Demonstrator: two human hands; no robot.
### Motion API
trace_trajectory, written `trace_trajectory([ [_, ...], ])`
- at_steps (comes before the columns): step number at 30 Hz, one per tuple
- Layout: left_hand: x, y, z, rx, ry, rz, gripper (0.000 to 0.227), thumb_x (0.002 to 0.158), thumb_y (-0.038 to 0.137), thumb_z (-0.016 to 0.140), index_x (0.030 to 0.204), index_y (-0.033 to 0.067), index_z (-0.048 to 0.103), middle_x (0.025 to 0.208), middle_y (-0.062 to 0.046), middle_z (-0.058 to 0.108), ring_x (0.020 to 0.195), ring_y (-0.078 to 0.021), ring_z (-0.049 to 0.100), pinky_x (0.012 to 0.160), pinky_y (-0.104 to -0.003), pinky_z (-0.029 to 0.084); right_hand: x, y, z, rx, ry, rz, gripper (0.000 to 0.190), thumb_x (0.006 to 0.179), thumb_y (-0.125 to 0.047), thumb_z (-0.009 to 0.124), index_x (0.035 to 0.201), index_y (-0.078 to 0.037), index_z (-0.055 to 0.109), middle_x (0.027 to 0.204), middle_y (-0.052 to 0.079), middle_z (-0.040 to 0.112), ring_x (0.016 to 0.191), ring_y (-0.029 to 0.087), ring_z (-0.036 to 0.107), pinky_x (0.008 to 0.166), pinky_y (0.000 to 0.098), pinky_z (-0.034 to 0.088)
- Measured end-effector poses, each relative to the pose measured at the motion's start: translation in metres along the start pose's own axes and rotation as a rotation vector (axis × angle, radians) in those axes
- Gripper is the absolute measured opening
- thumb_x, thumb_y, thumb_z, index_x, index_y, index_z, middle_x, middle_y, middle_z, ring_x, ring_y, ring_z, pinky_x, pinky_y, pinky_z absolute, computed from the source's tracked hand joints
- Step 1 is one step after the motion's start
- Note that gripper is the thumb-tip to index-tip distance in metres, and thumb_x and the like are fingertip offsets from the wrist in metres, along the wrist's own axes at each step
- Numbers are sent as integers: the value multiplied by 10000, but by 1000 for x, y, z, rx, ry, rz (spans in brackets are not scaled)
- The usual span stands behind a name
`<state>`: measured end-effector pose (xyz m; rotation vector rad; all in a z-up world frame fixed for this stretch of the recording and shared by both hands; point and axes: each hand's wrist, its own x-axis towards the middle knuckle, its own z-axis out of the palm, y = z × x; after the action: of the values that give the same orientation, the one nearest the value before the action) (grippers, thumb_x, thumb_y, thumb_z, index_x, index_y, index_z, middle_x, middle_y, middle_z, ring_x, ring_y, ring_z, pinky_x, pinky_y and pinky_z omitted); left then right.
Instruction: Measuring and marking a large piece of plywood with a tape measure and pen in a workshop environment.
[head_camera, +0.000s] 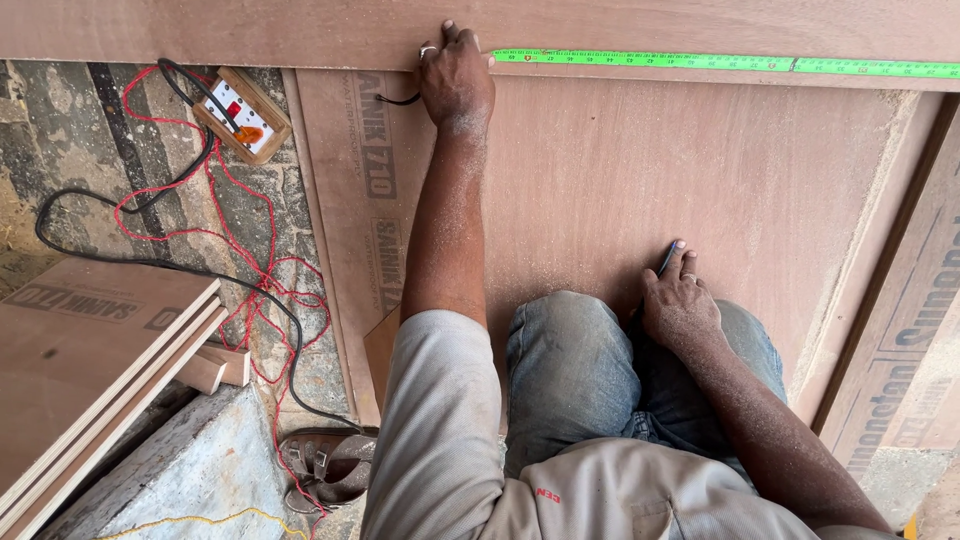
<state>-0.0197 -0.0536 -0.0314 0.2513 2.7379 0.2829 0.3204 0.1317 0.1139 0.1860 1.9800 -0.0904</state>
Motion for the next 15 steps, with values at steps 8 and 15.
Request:
trace_trajectory([
  [8,5,-2,5,-8,-26,-14,384,936,250,684,1256,45,633,1425,-100,590,1268,-391,579,1072,-481,484,3,1,6,-23,16,-4,431,1001,-386,606,1275,-59,550,1586,455,131,1478,571,229,1140,549,440],
  [15,3,0,3,-34,-7,-18,354,935,228,673,1236,43,642,1427,-89,591,1307,-381,549,1058,-465,490,3,-1,4,-39,-4,-1,415,1001,-389,604,1249,-59,557,1582,456,124,1481,568,214,1137,563,435],
])
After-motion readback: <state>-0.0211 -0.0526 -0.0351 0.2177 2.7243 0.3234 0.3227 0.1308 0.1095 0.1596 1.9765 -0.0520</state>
